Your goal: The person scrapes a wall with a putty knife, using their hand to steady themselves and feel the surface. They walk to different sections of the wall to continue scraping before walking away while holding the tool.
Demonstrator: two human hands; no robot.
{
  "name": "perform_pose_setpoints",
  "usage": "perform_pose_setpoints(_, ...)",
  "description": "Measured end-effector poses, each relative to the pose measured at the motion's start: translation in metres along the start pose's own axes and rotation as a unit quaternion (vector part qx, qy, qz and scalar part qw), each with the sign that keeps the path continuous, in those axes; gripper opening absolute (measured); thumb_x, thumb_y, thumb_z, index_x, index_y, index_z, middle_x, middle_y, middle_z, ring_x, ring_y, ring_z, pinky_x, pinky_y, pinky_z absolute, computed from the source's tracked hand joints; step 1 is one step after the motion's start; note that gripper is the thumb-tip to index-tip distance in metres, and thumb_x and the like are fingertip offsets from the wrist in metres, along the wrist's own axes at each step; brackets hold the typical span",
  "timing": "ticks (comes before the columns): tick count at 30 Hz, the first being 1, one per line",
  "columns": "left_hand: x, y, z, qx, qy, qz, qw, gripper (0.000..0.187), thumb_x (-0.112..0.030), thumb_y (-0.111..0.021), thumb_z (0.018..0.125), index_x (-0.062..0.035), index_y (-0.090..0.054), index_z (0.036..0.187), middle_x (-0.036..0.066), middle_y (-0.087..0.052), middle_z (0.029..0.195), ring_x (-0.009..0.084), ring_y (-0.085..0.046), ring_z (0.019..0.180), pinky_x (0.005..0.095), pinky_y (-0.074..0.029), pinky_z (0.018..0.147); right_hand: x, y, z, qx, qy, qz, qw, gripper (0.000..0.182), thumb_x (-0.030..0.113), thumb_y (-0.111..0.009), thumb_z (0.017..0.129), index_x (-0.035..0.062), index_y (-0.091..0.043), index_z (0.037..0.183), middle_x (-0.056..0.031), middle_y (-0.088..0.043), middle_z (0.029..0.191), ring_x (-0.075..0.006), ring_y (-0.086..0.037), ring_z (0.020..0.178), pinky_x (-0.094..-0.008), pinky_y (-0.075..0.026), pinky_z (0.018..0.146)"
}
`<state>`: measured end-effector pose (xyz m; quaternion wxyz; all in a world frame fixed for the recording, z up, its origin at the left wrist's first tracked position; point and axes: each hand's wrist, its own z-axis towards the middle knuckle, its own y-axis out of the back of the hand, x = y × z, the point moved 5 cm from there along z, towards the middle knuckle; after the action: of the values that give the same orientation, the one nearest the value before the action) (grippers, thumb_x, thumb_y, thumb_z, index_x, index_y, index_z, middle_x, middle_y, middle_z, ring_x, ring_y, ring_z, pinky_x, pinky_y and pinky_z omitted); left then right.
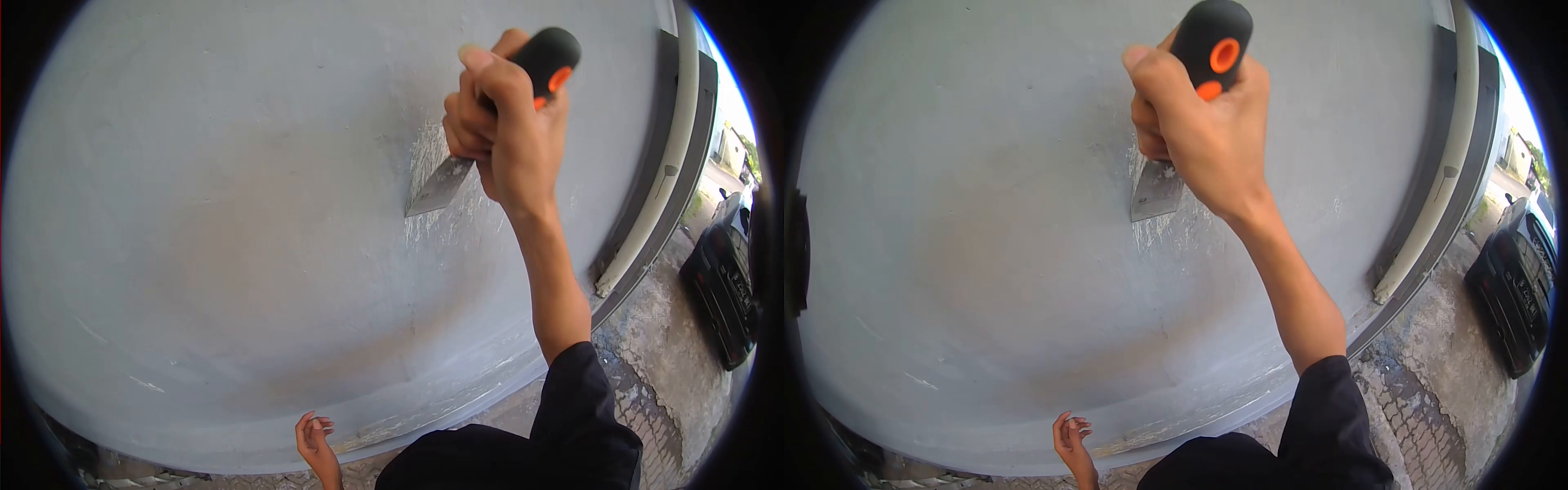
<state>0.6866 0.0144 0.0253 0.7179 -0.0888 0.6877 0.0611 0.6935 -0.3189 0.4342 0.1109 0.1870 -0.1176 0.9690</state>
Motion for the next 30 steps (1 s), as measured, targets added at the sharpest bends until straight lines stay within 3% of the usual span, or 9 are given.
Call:
perform_pose_setpoints(3,0.0,-0.001,0.0,0.014,-0.009,-0.002,1.0,0.027,-0.019,-0.055,0.1,-0.0004,-0.055,0.12,0.01,-0.064,0.093,0.0183,-0.064,0.085,0.0306,-0.051,0.073,0.039,0.001,-0.005,0.035,0.147,-0.02,0.988,0.026,0.023,-0.049,0.098,0.0119,-0.038,0.077,0.0038,-0.03,0.05,-0.0056,-0.024,0.038,-0.0248,-0.022,0.036)
perform_pose_setpoints(6,0.0,-0.001,0.0,0.011,-0.007,0.003,1.0,0.026,-0.018,-0.055,0.1,-0.0003,-0.055,0.12,0.01,-0.064,0.093,0.0183,-0.064,0.086,0.0307,-0.051,0.073,0.074,0.026,0.028,0.129,0.161,0.17,0.963,0.028,0.023,-0.045,0.099,0.0111,-0.039,0.075,0.0035,-0.029,0.051,-0.0056,-0.024,0.043,-0.0246,-0.024,0.041)
perform_pose_setpoints(8,0.001,-0.001,0.0,0.007,-0.009,0.006,1.0,0.027,-0.019,-0.055,0.1,-0.001,-0.055,0.12,0.01,-0.063,0.092,0.0183,-0.064,0.085,0.0305,-0.051,0.072,0.052,0.043,0.044,0.06,0.329,-0.022,0.942,0.035,0.019,-0.048,0.102,0.0057,-0.045,0.07,-0.0011,-0.045,0.055,-0.0092,-0.035,0.041,-0.0272,-0.029,0.041)
perform_pose_setpoints(11,-0.004,-0.004,-0.001,0.008,-0.02,0.018,1.0,0.027,-0.02,-0.055,0.1,-0.0014,-0.055,0.12,0.009,-0.063,0.092,0.0183,-0.063,0.085,0.0309,-0.051,0.072,0.005,0.013,0.021,-0.046,0.0,0.026,0.999,0.036,0.022,-0.057,0.096,0.011,-0.034,0.072,0.0035,-0.029,0.053,-0.0062,-0.026,0.043,-0.025,-0.022,0.042)
perform_pose_setpoints(16,-0.056,-0.017,0.008,0.018,-0.147,0.09,0.985,0.025,-0.013,-0.056,0.097,-0.0005,-0.056,0.118,0.011,-0.063,0.093,0.0197,-0.062,0.09,0.0345,-0.05,0.08,0.023,0.02,0.012,0.016,0.116,-0.018,0.993,0.03,0.03,-0.054,0.101,0.0087,-0.044,0.084,0.0012,-0.036,0.053,-0.0056,-0.035,0.041,-0.0222,-0.033,0.04)
perform_pose_setpoints(18,-0.114,-0.027,0.014,0.028,-0.393,0.152,0.906,0.03,-0.011,-0.066,0.088,-0.0015,-0.058,0.115,0.012,-0.065,0.095,0.0278,-0.062,0.095,0.0427,-0.048,0.089,0.032,0.02,0.025,-0.01,0.203,-0.031,0.979,0.028,0.031,-0.054,0.101,0.006,-0.048,0.09,0.0012,-0.038,0.055,-0.0058,-0.035,0.04,-0.0215,-0.034,0.04)
perform_pose_setpoints(21,-0.213,-0.059,0.016,0.039,-0.601,0.198,0.773,0.036,-0.026,-0.074,0.082,-0.009,-0.06,0.111,0.009,-0.065,0.105,0.0318,-0.059,0.108,0.0581,-0.038,0.103,0.031,0.029,0.043,-0.046,0.268,-0.085,0.958,0.039,0.029,-0.048,0.101,0.0142,-0.04,0.065,0.0041,-0.038,0.045,-0.0045,-0.031,0.027,-0.0216,-0.029,0.025)
perform_pose_setpoints(23,-0.27,-0.091,0.018,0.055,-0.655,0.241,0.714,0.049,-0.042,-0.081,0.076,-0.0187,-0.062,0.116,0.008,-0.062,0.123,0.0346,-0.05,0.127,0.0627,-0.025,0.113,0.017,0.049,0.046,-0.067,0.138,-0.011,0.988,0.026,0.029,-0.054,0.099,0.0052,-0.048,0.09,0.0012,-0.038,0.055,-0.0053,-0.034,0.039,-0.021,-0.034,0.038)
perform_pose_setpoints(30,-0.4,-0.207,0.01,0.017,-0.785,0.35,0.511,0.092,-0.063,-0.079,0.059,-0.0268,-0.054,0.139,0.008,-0.042,0.151,0.0389,-0.028,0.145,0.0693,-0.012,0.114,0.006,0.018,0.031,-0.036,0.089,0.019,0.995,0.024,0.018,-0.057,0.097,0.0052,-0.042,0.082,0.0014,-0.032,0.046,-0.0062,-0.028,0.03,-0.0225,-0.026,0.029)
